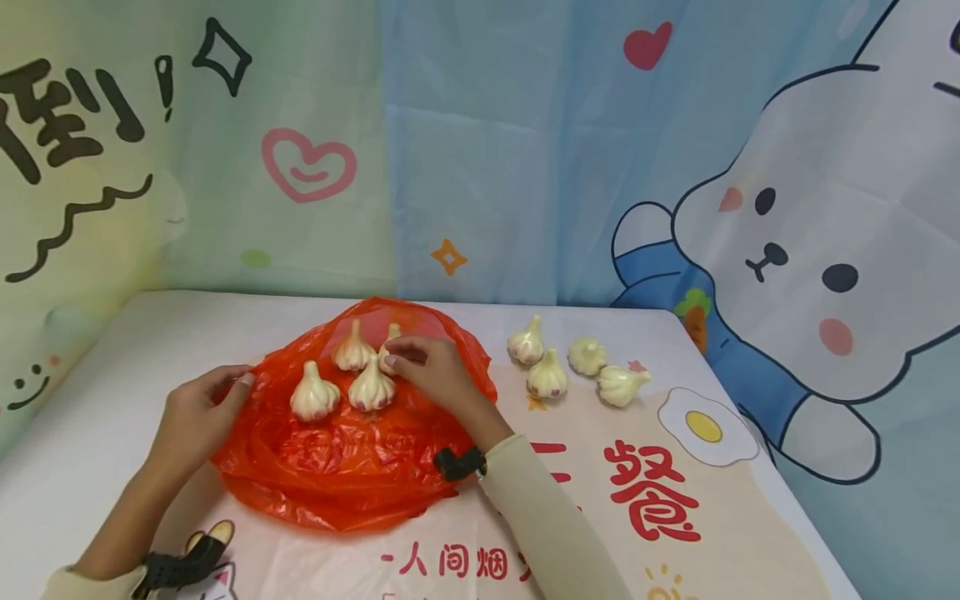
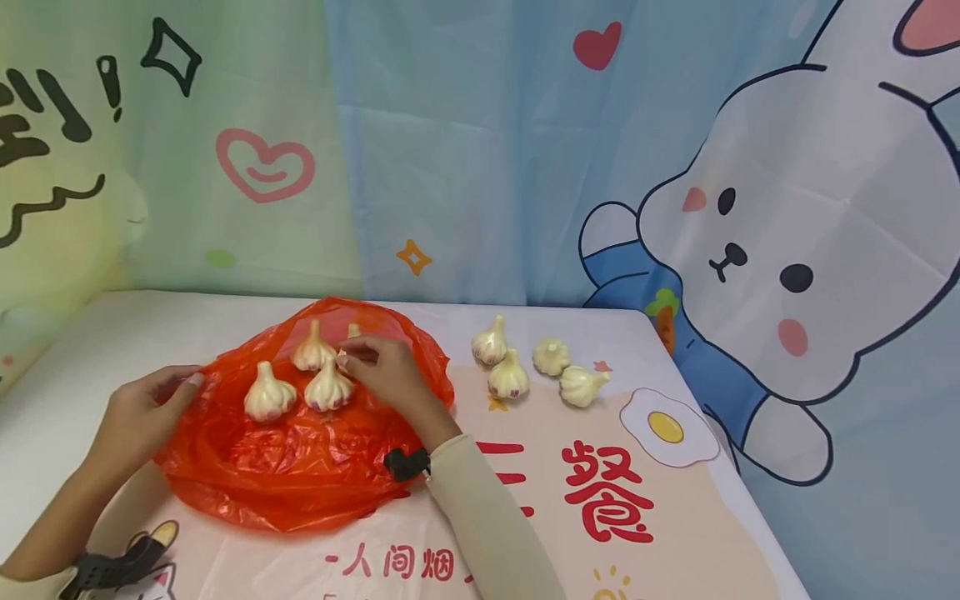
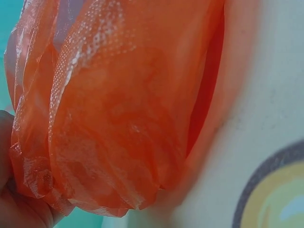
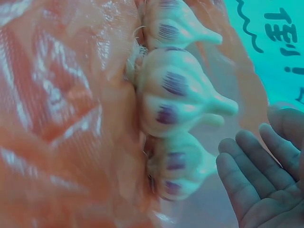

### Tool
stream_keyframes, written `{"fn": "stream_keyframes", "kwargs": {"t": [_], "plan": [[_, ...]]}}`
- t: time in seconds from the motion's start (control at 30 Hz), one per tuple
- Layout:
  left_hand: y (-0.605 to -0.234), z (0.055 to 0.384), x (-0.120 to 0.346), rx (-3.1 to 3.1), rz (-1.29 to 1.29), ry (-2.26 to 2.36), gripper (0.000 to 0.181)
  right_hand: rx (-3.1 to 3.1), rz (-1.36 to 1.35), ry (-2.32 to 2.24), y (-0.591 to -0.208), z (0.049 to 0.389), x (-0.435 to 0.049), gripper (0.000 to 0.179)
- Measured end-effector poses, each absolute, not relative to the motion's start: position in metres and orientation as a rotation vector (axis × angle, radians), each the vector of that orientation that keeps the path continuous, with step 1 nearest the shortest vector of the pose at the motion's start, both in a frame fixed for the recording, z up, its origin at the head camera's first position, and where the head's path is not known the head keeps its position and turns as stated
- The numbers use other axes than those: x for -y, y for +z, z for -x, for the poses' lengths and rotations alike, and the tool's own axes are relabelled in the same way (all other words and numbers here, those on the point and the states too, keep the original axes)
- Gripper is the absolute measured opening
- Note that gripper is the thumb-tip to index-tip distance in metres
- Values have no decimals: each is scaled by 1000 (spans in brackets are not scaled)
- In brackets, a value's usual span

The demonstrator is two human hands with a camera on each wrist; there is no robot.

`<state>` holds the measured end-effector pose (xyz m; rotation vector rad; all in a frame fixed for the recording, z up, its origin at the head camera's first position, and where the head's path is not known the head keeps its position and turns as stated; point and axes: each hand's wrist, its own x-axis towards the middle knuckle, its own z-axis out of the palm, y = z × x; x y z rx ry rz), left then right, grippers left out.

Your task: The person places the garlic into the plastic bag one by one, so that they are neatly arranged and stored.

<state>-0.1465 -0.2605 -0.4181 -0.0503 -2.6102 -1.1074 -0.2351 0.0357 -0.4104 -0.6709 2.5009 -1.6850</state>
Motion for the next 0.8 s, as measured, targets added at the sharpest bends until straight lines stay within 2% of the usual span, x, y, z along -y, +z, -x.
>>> {"fn": "stream_keyframes", "kwargs": {"t": [0.47, 0.8], "plan": [[-418, 146, 262, 2604, 56, -1130, 35, -2623, 718, -1582, -376, 225, -92, 27], [-420, 147, 262, 2624, 39, -1130, 36, -2699, 680, -1708, -370, 223, -131, 25]]}}
